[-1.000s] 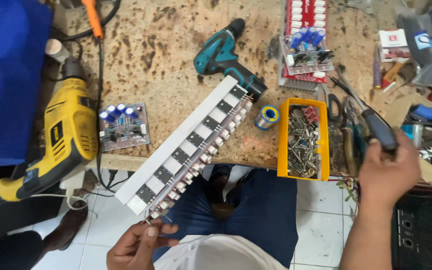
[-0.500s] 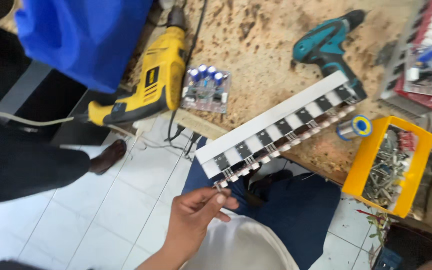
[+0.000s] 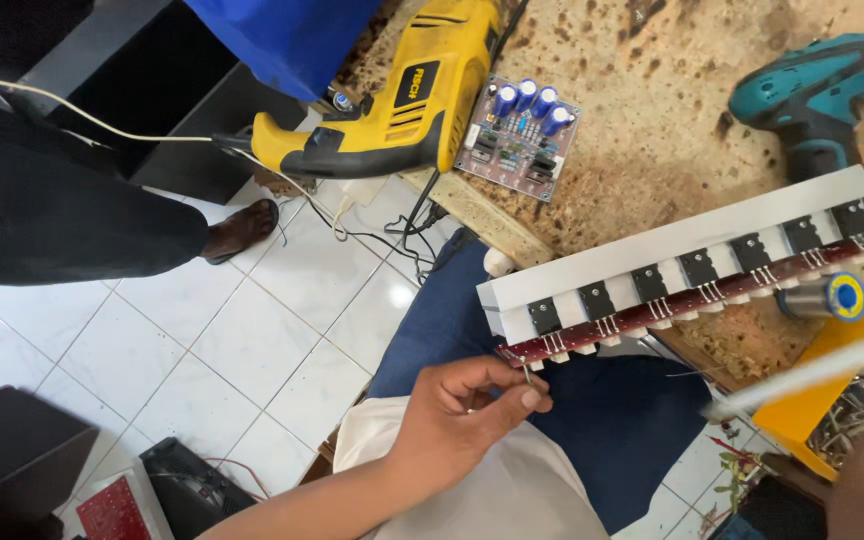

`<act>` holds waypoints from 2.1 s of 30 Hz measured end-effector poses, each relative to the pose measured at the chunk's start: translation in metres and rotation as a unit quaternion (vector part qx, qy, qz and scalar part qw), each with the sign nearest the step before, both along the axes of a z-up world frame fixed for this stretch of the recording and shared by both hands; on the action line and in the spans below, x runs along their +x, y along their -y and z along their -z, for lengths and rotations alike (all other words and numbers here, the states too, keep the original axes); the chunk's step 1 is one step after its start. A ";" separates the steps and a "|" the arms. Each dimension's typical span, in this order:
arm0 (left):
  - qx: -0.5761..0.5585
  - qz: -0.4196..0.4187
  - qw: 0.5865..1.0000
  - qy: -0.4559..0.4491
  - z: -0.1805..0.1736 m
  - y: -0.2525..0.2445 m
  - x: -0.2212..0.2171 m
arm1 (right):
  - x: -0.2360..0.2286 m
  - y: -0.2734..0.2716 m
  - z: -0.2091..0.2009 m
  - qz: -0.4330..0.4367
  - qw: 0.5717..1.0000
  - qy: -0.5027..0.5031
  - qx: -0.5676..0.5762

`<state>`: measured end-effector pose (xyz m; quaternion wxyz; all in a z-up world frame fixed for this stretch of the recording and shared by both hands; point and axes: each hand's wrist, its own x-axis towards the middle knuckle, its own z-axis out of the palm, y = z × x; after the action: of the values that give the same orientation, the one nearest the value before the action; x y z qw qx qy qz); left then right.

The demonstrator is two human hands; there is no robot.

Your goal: The person assembles an electronic device by inserting screws into a red circuit board and tightening them with a screwdriver. They attach a metal heatsink to the board and then connect a smaller circuit board with capacitors to the assembly.

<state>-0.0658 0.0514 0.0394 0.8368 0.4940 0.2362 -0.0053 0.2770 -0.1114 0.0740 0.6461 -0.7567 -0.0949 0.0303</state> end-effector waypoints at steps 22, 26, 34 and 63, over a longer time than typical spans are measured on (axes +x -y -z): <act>-0.009 0.008 1.000 -0.021 -0.006 -0.002 0.001 | -0.085 -0.167 0.015 -0.182 0.977 0.074 0.081; -0.004 0.013 0.999 -0.029 -0.008 -0.003 0.002 | -0.087 -0.166 0.015 -0.185 0.977 0.060 0.086; -0.040 0.005 0.999 -0.028 -0.005 -0.002 0.001 | -0.097 -0.182 -0.027 -0.174 0.963 -0.171 0.111; 0.071 -0.003 0.997 0.032 -0.014 -0.003 -0.006 | -0.052 -0.191 -0.001 -0.364 0.920 -0.138 -0.042</act>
<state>-0.0720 0.0542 0.0538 0.8065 0.5517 0.2106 0.0295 0.2254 0.0796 0.0751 0.5645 -0.6852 -0.2718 0.3714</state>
